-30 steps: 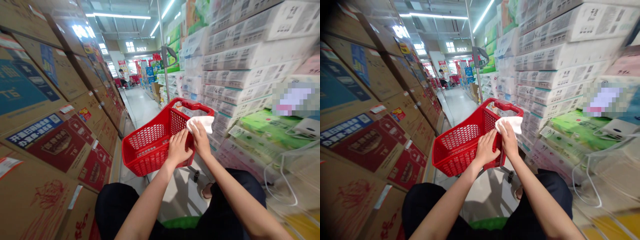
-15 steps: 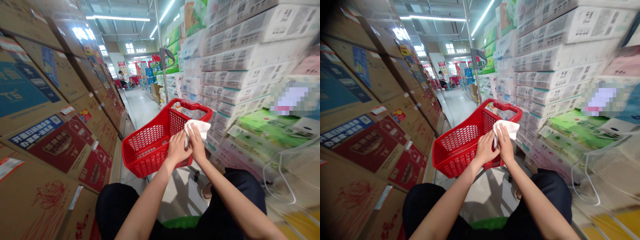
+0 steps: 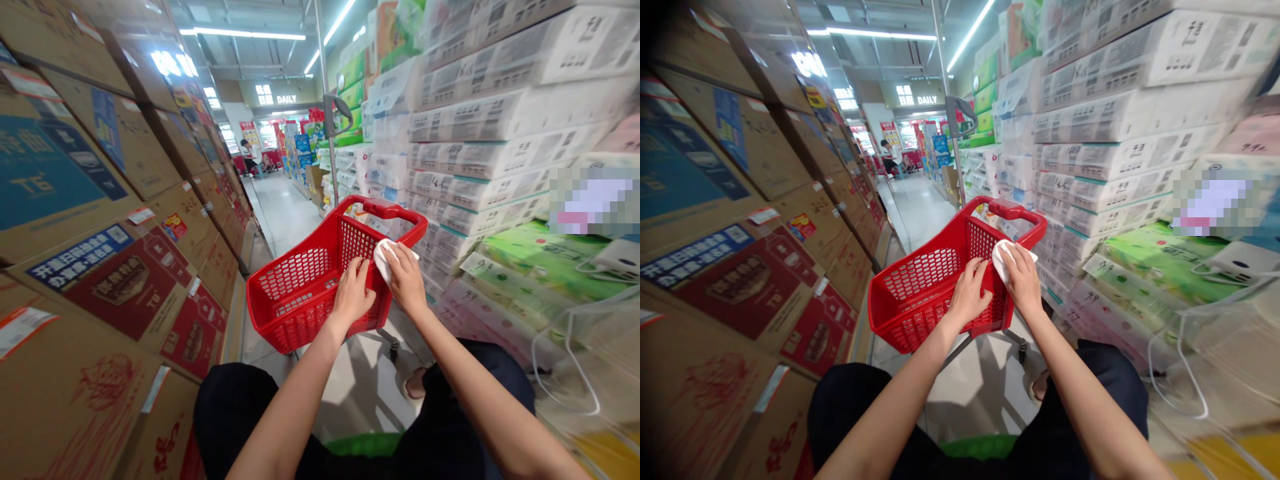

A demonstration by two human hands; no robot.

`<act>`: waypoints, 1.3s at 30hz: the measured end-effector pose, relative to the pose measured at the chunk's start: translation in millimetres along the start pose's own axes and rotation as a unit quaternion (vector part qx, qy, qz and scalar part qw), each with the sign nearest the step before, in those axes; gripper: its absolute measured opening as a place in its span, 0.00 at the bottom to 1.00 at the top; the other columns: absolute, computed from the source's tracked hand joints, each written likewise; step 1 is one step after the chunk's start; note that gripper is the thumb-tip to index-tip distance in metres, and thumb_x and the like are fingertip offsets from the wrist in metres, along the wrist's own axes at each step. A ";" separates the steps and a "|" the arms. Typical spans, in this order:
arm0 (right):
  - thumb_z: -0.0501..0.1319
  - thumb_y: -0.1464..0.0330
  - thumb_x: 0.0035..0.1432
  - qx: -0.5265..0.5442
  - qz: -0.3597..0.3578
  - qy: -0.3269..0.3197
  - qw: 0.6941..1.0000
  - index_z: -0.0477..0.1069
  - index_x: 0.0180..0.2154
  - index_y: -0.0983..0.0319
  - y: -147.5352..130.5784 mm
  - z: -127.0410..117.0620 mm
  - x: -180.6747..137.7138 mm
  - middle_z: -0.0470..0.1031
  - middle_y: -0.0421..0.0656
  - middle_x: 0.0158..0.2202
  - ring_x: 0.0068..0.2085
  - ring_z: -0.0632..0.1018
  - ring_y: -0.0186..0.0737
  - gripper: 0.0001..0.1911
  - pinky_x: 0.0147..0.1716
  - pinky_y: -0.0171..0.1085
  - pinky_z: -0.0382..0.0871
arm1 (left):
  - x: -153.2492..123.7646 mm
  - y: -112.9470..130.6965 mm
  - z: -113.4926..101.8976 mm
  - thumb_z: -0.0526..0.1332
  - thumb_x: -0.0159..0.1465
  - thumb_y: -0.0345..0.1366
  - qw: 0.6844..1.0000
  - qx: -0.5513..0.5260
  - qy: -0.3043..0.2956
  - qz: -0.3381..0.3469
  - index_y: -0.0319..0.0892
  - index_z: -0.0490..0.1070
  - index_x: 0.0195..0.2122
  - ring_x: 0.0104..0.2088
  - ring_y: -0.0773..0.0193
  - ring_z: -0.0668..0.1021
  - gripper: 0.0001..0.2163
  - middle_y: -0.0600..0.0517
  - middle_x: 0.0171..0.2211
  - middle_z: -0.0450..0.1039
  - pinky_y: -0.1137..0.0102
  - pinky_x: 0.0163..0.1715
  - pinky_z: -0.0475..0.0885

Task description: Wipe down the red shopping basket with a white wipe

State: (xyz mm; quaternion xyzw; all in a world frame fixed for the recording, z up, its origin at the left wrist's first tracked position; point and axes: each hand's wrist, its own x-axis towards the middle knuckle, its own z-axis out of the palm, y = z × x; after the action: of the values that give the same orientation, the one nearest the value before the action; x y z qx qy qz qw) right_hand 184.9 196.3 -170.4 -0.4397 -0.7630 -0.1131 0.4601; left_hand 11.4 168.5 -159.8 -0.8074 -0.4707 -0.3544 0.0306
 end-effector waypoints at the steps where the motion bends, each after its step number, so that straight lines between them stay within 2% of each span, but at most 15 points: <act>1: 0.48 0.79 0.60 0.006 -0.004 -0.007 1.000 0.52 0.68 0.52 -5.5 5.3 -4.3 0.54 0.42 0.69 0.69 0.53 0.47 0.37 0.65 0.57 0.53 | 0.0 -0.9 0.3 0.59 0.56 0.25 1.000 0.003 0.000 0.002 0.41 0.53 0.65 0.63 0.53 0.64 0.34 0.42 0.64 0.56 0.57 0.64 0.63; 4: 0.49 0.76 0.62 0.020 -0.014 -0.032 0.999 0.47 0.70 0.53 -20.2 17.5 -18.5 0.50 0.42 0.71 0.70 0.50 0.47 0.36 0.65 0.55 0.55 | -1.3 -2.8 0.4 0.59 0.55 0.25 1.000 0.015 -0.006 0.003 0.40 0.57 0.62 0.59 0.54 0.67 0.31 0.44 0.56 0.65 0.56 0.66 0.59; 6: 0.50 0.74 0.63 0.015 -0.030 -0.048 0.998 0.46 0.70 0.52 -22.0 17.0 -21.6 0.51 0.42 0.70 0.69 0.52 0.46 0.36 0.65 0.54 0.55 | -3.1 -3.6 -0.9 0.59 0.55 0.27 1.000 0.017 -0.010 0.008 0.41 0.58 0.61 0.59 0.54 0.68 0.30 0.45 0.54 0.67 0.54 0.67 0.56; 9: 0.51 0.74 0.64 -0.011 -0.064 -0.063 0.996 0.50 0.69 0.49 -7.9 2.5 -9.7 0.57 0.41 0.68 0.67 0.58 0.45 0.34 0.67 0.55 0.50 | -6.0 -4.1 -4.3 0.58 0.56 0.29 1.000 0.012 -0.014 0.015 0.41 0.54 0.64 0.61 0.53 0.66 0.33 0.45 0.59 0.65 0.51 0.67 0.55; 13: 0.49 0.72 0.65 -0.047 0.000 0.017 0.999 0.54 0.68 0.54 22.9 -19.1 19.0 0.61 0.46 0.66 0.66 0.61 0.48 0.30 0.65 0.57 0.51 | -8.2 -3.9 -6.6 0.59 0.55 0.30 1.000 0.002 -0.016 0.013 0.42 0.50 0.67 0.63 0.52 0.64 0.37 0.45 0.62 0.62 0.53 0.66 0.57; 16: 0.49 0.71 0.66 -0.051 -0.007 0.001 0.999 0.56 0.66 0.56 30.9 -23.1 29.5 0.62 0.49 0.65 0.65 0.62 0.50 0.28 0.64 0.57 0.54 | -8.2 -3.1 -4.5 0.60 0.55 0.31 1.000 -0.002 -0.014 0.010 0.41 0.50 0.67 0.62 0.51 0.64 0.38 0.45 0.62 0.62 0.53 0.66 0.57; 20: 0.53 0.69 0.66 -0.037 -0.074 -0.064 0.995 0.60 0.64 0.55 10.1 -15.2 26.3 0.65 0.49 0.63 0.65 0.62 0.49 0.25 0.65 0.57 0.53 | -7.9 -2.0 -1.1 0.60 0.54 0.30 1.000 -0.002 -0.009 0.006 0.41 0.52 0.66 0.62 0.51 0.65 0.36 0.44 0.61 0.63 0.51 0.65 0.57; 23: 0.52 0.69 0.66 -0.031 -0.097 -0.084 0.991 0.62 0.62 0.53 -9.3 -10.2 24.7 0.70 0.47 0.58 0.61 0.67 0.46 0.23 0.66 0.55 0.51 | -7.7 -1.6 -4.0 0.59 0.54 0.29 1.000 -0.001 -0.008 0.012 0.40 0.54 0.64 0.61 0.52 0.66 0.34 0.44 0.59 0.65 0.53 0.65 0.58; 25: 0.52 0.70 0.66 -0.045 -0.114 -0.099 0.987 0.64 0.60 0.53 -12.2 -12.8 27.2 0.73 0.46 0.54 0.58 0.69 0.44 0.22 0.66 0.53 0.51 | -8.4 -2.2 -9.7 0.58 0.55 0.29 1.000 0.008 -0.015 0.019 0.40 0.55 0.63 0.60 0.53 0.67 0.33 0.44 0.59 0.66 0.54 0.65 0.58; 29: 0.53 0.71 0.66 -0.094 -0.130 -0.105 0.981 0.66 0.58 0.54 9.4 -31.5 35.6 0.73 0.46 0.55 0.57 0.71 0.45 0.21 0.66 0.54 0.49 | -17.8 -7.0 -23.7 0.56 0.59 0.28 0.998 0.057 -0.016 0.039 0.41 0.54 0.65 0.61 0.56 0.67 0.31 0.45 0.60 0.66 0.52 0.68 0.49; 31: 0.53 0.71 0.65 -0.105 -0.107 -0.083 0.985 0.66 0.59 0.55 22.0 -39.7 38.1 0.72 0.47 0.57 0.58 0.70 0.46 0.22 0.66 0.55 0.49 | -27.0 -10.1 -27.1 0.55 0.60 0.29 0.996 0.086 -0.010 0.025 0.40 0.54 0.65 0.61 0.56 0.67 0.30 0.44 0.60 0.66 0.51 0.69 0.45; 33: 0.53 0.72 0.64 -0.110 -0.087 -0.067 0.988 0.65 0.60 0.57 25.3 -40.6 37.4 0.72 0.48 0.57 0.58 0.70 0.47 0.23 0.65 0.55 0.51 | -36.1 -11.9 -26.5 0.57 0.60 0.30 0.994 0.106 -0.010 -0.004 0.39 0.54 0.65 0.60 0.54 0.68 0.31 0.44 0.59 0.67 0.51 0.68 0.46; 35: 0.53 0.72 0.65 -0.111 -0.083 -0.063 0.988 0.65 0.60 0.58 15.6 -32.3 32.0 0.72 0.49 0.57 0.59 0.69 0.47 0.23 0.65 0.54 0.52 | -42.2 -11.8 -23.5 0.58 0.59 0.31 0.994 0.110 -0.012 -0.027 0.39 0.53 0.66 0.59 0.53 0.68 0.32 0.43 0.58 0.67 0.51 0.67 0.47; 39: 0.52 0.71 0.65 -0.083 -0.122 -0.088 0.985 0.62 0.62 0.59 -26.3 -2.7 9.6 0.69 0.48 0.60 0.63 0.65 0.45 0.24 0.65 0.53 0.53 | -44.1 -10.6 -18.5 0.59 0.57 0.31 0.995 0.088 -0.014 -0.034 0.40 0.54 0.64 0.58 0.54 0.68 0.32 0.44 0.58 0.67 0.53 0.66 0.50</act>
State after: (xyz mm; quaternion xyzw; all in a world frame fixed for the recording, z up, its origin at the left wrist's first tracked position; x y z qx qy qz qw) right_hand 164.3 184.7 -155.1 -0.3878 -0.8365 -0.1922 0.3360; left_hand -20.4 134.7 -175.5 -0.7897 -0.5279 -0.3012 0.0830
